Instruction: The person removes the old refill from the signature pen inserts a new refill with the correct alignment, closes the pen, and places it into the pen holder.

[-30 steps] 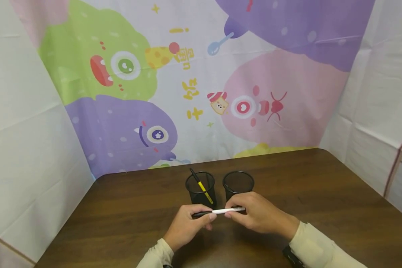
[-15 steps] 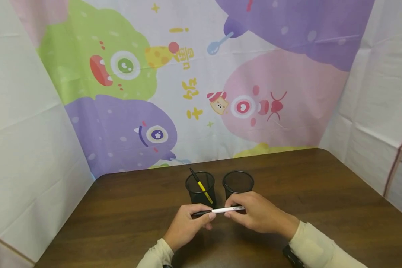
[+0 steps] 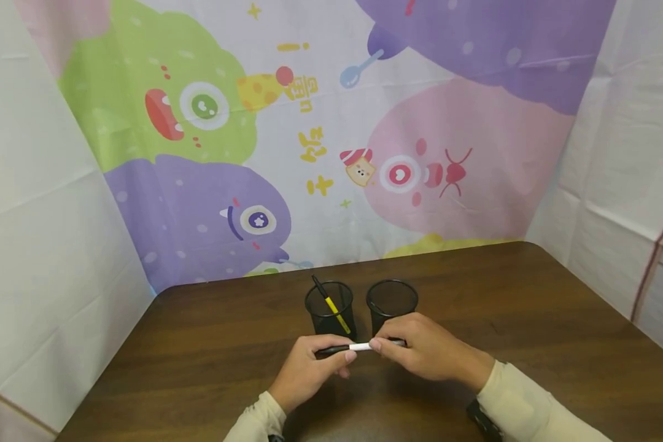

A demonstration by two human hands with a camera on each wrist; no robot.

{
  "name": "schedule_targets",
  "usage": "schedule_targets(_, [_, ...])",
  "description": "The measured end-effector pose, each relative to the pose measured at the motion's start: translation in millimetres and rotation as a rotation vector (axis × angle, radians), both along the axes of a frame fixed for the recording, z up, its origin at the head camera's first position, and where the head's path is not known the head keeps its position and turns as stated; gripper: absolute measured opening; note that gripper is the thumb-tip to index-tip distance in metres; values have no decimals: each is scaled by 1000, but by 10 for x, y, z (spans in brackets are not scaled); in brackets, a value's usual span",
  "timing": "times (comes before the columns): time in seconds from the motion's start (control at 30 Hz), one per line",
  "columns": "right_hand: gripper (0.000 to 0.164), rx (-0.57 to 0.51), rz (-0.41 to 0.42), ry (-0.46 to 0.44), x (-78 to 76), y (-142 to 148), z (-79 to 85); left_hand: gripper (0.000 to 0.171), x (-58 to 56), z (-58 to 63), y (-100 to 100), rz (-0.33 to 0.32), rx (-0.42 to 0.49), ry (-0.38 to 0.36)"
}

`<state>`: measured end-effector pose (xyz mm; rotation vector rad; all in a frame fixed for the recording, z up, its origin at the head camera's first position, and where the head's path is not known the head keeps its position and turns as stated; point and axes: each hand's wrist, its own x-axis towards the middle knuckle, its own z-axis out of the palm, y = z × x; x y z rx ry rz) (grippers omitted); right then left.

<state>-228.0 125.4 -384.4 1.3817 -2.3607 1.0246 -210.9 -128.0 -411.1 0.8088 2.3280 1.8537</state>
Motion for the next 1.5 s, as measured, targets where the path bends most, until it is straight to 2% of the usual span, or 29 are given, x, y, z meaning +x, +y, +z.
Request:
schedule_targets(0.13, [23,4,7,-17,7,-10,5,19,2,-4,-3,2,0,-3])
schedule_targets(0.5, [15,-19,15,-91,4,-23,-7,17,-1,-1,-9,21,-12,-11])
schedule_targets(0.97, [10,-2,-15,-32,-3,-18,-17,22,9,0,6,48,-56,-2])
schedule_targets(1.27, [8,-14,-27,-35,9,-25,-13,23,6,6,5,51,-66,4])
schedule_targets(1.5, [11,-25,-27,-52,9,-31,-21,18,-2,-4,4,50,-54,5])
